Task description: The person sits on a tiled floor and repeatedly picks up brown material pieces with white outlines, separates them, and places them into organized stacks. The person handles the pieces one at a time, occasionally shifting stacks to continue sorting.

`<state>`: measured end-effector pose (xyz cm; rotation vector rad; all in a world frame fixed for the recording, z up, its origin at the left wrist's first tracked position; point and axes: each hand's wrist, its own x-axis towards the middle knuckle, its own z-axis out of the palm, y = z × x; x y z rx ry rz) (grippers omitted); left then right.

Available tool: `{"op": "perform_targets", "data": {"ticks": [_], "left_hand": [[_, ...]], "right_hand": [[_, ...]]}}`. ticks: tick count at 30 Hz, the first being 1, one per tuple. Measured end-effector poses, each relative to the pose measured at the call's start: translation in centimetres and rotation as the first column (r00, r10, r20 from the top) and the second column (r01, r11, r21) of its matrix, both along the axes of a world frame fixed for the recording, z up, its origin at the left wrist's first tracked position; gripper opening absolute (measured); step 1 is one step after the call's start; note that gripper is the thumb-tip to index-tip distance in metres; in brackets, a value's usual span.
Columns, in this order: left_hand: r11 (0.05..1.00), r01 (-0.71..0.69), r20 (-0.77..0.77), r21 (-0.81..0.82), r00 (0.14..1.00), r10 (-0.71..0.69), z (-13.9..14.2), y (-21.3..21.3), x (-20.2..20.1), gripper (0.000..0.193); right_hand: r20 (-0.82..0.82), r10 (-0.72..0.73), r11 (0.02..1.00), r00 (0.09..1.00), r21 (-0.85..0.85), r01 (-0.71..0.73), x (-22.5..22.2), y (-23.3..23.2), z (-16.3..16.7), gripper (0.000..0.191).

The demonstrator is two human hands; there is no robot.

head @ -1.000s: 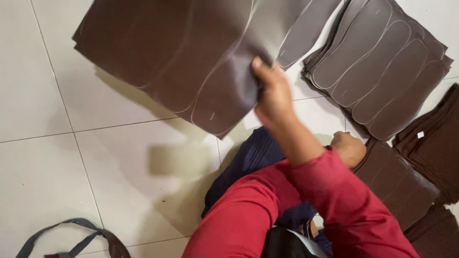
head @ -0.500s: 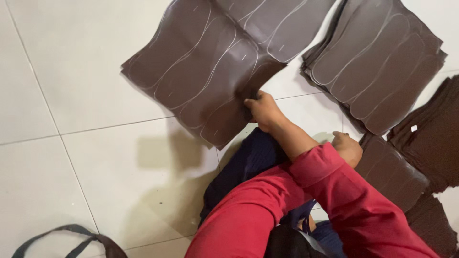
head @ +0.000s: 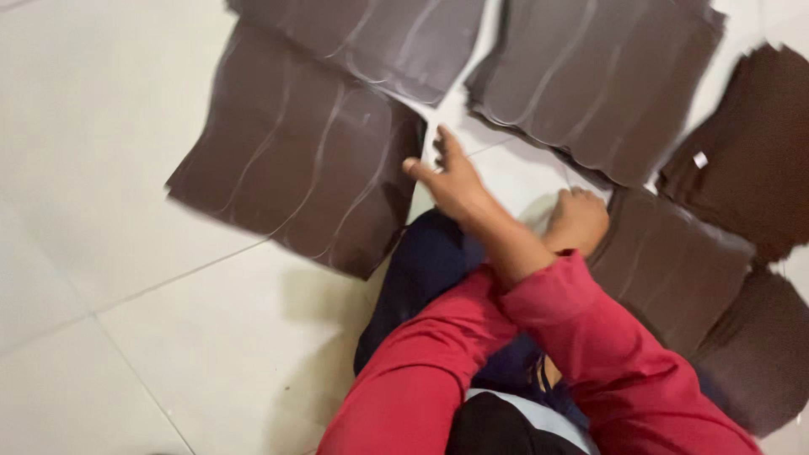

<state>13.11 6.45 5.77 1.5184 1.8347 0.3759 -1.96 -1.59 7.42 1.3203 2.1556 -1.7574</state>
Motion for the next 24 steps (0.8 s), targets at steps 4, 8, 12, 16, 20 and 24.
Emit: {"op": "perform_targets", "data": {"ticks": [4,8,12,16,20,24], "left_hand": [[0.828,-0.06,-0.405,0.558,0.851,0.334,-3.0,0.6,-3.8,0.03],[0.905,-0.258,0.035,0.338,0.964,0.262,-4.2,0.2,-9.5,0.036],[0.853,-0.329,0.09,0.405,0.943,0.321,-2.7,-0.4,-12.1,0.061],[0.89,-0.219,0.099,0.401,0.976,0.196,-1.4,-0.4,-12.3,0.072],[0.899,-0.094,0.118,0.429,0.992,0.047,-1.3,-0.7,-12.0,0.082],[0.923,-0.016,0.104,0.384,0.994,-0.026,-1.0,-1.1,-12.1,0.089]], "right_hand": [[0.064,-0.187,0.901,0.98,0.409,0.145,8.5,8.5,3.1,0.059],[-0.228,-0.499,0.786,0.836,0.288,0.547,16.8,16.4,1.8,0.05],[-0.154,-0.686,0.61,0.711,0.411,0.677,22.8,17.9,-1.5,0.05],[-0.126,-0.778,0.548,0.615,0.343,0.763,22.9,17.1,-4.1,0.052],[-0.224,-0.805,0.486,0.549,0.28,0.828,21.4,16.1,-4.9,0.045],[-0.207,-0.786,0.442,0.582,0.47,0.764,20.1,14.8,-4.0,0.029]]}}
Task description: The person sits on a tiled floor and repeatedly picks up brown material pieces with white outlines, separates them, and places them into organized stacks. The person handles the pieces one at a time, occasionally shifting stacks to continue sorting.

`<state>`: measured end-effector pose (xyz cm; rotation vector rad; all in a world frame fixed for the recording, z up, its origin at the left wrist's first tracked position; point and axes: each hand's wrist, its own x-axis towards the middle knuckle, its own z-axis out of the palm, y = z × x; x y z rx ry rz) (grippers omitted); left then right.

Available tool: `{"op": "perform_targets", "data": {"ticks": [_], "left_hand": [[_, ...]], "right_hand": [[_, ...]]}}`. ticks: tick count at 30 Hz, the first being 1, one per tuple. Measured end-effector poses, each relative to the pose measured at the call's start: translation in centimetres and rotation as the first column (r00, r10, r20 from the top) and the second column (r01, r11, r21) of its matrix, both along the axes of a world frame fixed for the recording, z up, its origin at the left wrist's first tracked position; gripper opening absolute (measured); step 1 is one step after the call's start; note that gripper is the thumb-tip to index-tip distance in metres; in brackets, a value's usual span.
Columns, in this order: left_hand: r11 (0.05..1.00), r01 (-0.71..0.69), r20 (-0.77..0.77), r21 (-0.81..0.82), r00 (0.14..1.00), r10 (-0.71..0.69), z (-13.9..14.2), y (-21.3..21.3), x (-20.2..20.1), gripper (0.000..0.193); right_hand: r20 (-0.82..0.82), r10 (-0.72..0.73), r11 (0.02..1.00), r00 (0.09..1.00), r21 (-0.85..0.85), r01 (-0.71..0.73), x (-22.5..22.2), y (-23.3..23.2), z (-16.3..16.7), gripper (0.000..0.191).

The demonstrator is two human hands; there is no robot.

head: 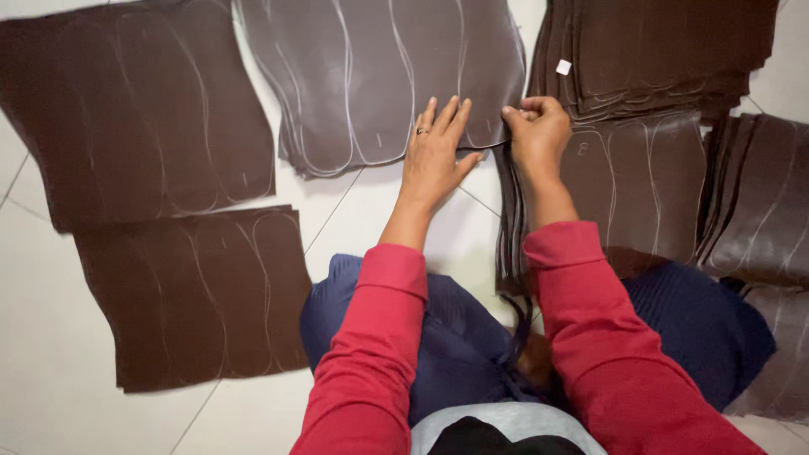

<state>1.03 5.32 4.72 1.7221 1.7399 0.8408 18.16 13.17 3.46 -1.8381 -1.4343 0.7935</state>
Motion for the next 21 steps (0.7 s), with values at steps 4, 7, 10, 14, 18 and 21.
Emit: {"op": "perform_targets", "data": {"ticks": [4,7,10,14,18,21], "left_hand": [[1.0,0.019,-0.021,-0.001,1.0,-0.019,0.7,-0.3,-0.1,0.093],[1.0,-0.018,0.054,-0.007,0.998,0.019,0.7,-0.4,0.0,0.102],[0.993,-0.076,0.017,0.088,0.997,0.075,0.0,-0.4,0.1,0.083],[0.896,-0.314,0.199,-0.315,0.901,0.386,-1.1,-0.5,-0.3,0.04],[0.894,-0.428,0.349,-0.134,0.824,0.447,-1.3,-0.7,-0.5,0.038],[0.895,-0.419,0.357,-0.151,0.822,0.444,-0.7,-0.5,-0.4,0.039]], "right_hand": [[0.238,-0.026,0.997,0.971,0.08,0.008,-1.6,-1.3,2.3,0.019],[0.425,0.02,0.928,0.905,0.33,-0.176,-3.7,-3.2,4.5,0.014],[0.221,0.325,0.841,0.92,0.377,-0.387,-6.5,-5.3,5.5,0.01],[-0.007,0.347,0.905,0.938,0.266,-0.333,-6.8,-4.8,4.8,0.013],[0.298,0.084,0.957,0.951,0.242,-0.161,-3.9,-2.1,2.9,0.032],[0.337,0.045,0.982,0.94,0.156,-0.103,-3.0,-1.0,1.5,0.043]]}}
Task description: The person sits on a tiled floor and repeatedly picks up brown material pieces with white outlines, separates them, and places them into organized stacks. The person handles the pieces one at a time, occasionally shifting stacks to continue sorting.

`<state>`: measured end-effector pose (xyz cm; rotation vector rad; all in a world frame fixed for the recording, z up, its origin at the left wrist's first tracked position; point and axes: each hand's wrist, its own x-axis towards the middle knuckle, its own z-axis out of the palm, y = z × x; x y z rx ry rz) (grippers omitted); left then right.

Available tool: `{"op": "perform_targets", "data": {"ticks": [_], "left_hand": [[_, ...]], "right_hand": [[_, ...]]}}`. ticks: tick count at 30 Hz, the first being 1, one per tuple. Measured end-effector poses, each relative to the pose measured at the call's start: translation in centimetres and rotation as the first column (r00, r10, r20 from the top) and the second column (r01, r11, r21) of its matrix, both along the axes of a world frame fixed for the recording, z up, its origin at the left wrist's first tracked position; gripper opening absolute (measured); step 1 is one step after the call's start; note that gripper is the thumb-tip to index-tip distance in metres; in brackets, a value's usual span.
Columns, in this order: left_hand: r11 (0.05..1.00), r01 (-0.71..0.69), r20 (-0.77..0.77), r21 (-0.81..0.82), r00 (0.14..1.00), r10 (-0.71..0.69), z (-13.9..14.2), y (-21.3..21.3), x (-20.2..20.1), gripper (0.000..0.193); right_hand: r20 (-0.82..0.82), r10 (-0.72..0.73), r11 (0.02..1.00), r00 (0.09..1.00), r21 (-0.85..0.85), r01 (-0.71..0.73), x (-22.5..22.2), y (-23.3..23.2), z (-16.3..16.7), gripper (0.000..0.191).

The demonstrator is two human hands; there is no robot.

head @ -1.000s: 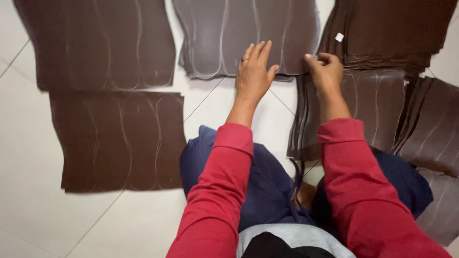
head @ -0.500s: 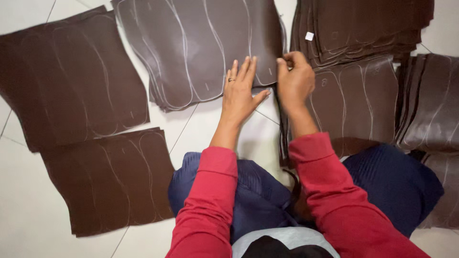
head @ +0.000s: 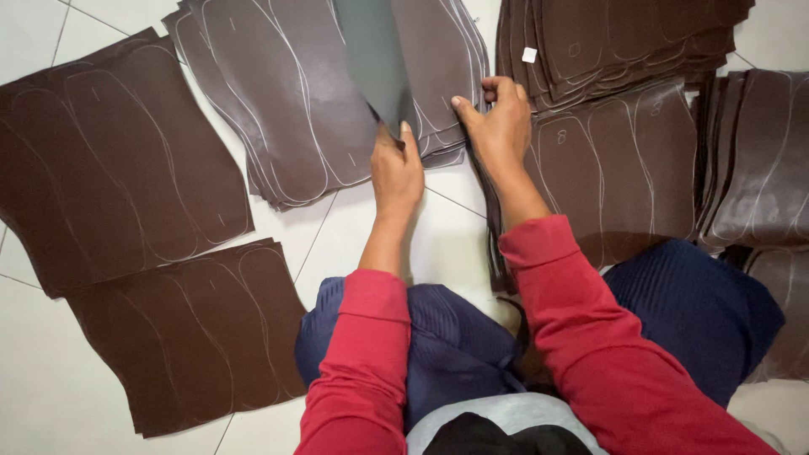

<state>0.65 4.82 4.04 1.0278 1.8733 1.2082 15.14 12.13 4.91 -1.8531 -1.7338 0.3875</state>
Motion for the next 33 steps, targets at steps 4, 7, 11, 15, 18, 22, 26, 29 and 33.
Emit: {"op": "perform_targets", "data": {"ticks": [4,7,11,15,18,22,26,29,33], "left_hand": [[0.998,0.039,-0.005,-0.044,0.999,-0.039,0.7,0.2,0.0,0.037],[0.992,0.046,0.032,-0.114,0.999,-0.043,0.8,0.2,0.0,0.04],[0.999,0.038,-0.023,0.032,0.999,-0.037,0.9,0.2,0.0,0.043],[0.998,0.055,0.084,0.037,0.995,-0.058,1.9,0.2,0.0,0.049],[0.94,0.261,0.127,-0.221,0.963,-0.237,3.1,0.1,0.0,0.058],[0.896,0.43,-0.121,0.108,0.9,-0.418,3.6,-0.1,0.2,0.079],[0.82,0.569,-0.346,0.052,0.781,-0.52,2.2,-0.1,1.1,0.078],[0.852,0.524,-0.352,0.007,0.799,-0.488,0.5,0.5,1.8,0.06],[0.945,0.324,-0.276,0.054,0.914,-0.298,-0.7,1.4,1.7,0.051]], "right_hand": [[-0.02,-0.075,0.993,0.997,-0.09,0.072,0.2,0.8,-1.0,0.044],[-0.159,-0.117,0.981,0.98,-0.171,0.089,0.5,1.5,-1.3,0.036],[-0.147,-0.052,0.995,0.988,-0.092,0.039,1.1,2.1,-1.6,0.031],[-0.145,-0.058,0.995,0.988,-0.09,0.045,1.1,1.9,-2.0,0.03],[-0.176,-0.04,0.995,0.984,-0.093,0.024,1.3,1.8,-1.8,0.028],[-0.26,-0.013,0.992,0.966,-0.126,-0.02,2.8,1.8,-1.1,0.026],[-0.506,-0.128,0.975,0.853,-0.222,0.014,3.7,1.3,-1.4,0.035],[-0.364,0.153,0.984,0.919,-0.031,-0.176,3.6,1.0,-2.0,0.036],[-0.289,0.309,0.951,0.906,0.072,-0.302,3.0,2.6,-1.3,0.043]]}}
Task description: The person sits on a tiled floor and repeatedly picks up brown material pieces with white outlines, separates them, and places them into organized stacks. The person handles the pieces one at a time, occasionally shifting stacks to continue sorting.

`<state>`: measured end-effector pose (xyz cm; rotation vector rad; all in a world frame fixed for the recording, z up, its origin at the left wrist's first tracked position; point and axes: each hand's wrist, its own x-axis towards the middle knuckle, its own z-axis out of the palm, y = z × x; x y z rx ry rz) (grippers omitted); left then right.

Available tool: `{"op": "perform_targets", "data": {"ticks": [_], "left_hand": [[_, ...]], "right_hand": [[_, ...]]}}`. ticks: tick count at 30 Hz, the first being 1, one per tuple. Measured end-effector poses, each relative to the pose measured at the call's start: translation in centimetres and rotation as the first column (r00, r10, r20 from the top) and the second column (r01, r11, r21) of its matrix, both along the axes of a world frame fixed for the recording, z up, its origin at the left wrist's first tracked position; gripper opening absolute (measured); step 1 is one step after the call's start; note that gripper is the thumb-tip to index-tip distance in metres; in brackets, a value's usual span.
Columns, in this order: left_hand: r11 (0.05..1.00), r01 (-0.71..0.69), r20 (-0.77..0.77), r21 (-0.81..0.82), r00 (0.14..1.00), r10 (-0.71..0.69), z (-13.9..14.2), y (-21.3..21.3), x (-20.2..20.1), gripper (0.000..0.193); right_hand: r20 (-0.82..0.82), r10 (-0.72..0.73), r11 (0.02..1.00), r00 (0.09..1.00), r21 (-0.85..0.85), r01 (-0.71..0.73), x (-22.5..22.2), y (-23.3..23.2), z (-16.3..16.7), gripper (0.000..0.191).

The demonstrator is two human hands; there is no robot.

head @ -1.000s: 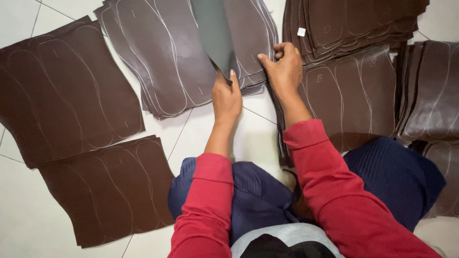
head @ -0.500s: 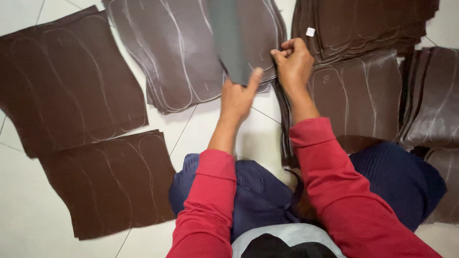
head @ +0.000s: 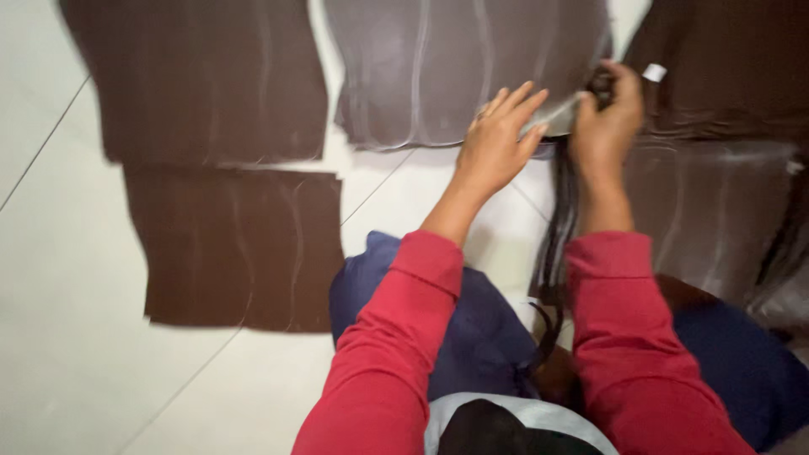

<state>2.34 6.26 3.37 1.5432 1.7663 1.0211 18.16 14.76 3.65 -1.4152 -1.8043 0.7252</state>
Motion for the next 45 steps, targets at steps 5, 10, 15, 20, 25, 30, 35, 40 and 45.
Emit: {"op": "perform_targets", "data": {"ticks": [5,10,15,20,25,30,35,40,45], "left_hand": [[0.956,-0.293,0.039,0.025,0.956,0.292,1.6,0.4,-2.8,0.043],[0.729,-0.663,0.277,0.169,0.742,0.611,2.1,-4.1,-14.1,0.024],[0.442,-0.885,-0.304,0.146,0.386,0.871,-1.9,-19.2,-29.6,0.043],[0.227,-0.969,-0.55,-0.094,0.24,0.8,-4.5,-36.1,-34.8,0.082],[0.43,-0.872,-0.596,-0.235,0.479,0.645,-4.8,-43.7,-35.3,0.06],[0.491,-0.806,-0.425,-0.331,0.592,0.685,-4.8,-44.7,-35.4,0.055],[0.584,-0.778,-0.479,-0.234,0.615,0.627,-2.4,-43.1,-33.2,0.047],[0.655,-0.73,-0.364,0.195,0.566,0.74,3.6,-37.8,-31.3,0.056],[0.79,-0.508,-0.107,0.343,0.815,0.57,9.1,-30.8,-28.9,0.07]], "right_hand": [[0.41,-0.129,0.83,0.903,0.543,-0.128,-2.7,-2.3,2.6,0.046],[0.112,0.549,0.828,0.828,0.058,-0.557,-11.7,-11.5,2.4,0.023],[0.164,0.673,0.737,0.722,-0.055,-0.674,-20.0,-15.8,0.5,0.052],[0.429,0.659,0.736,0.617,-0.199,-0.647,-25.4,-17.5,-3.1,0.03],[0.394,0.665,0.723,0.635,-0.127,-0.679,-26.9,-20.7,-4.5,0.006],[0.081,0.796,0.59,0.6,-0.329,-0.738,-25.8,-20.9,-1.6,0.028],[-0.065,0.712,0.651,0.699,-0.311,-0.692,-24.6,-21.0,3.3,0.031],[-0.408,0.461,0.856,0.788,-0.031,-0.516,-20.3,-19.5,7.8,0.035],[-0.648,0.249,0.944,0.72,-0.003,-0.33,-13.6,-14.5,11.8,0.031]]}}
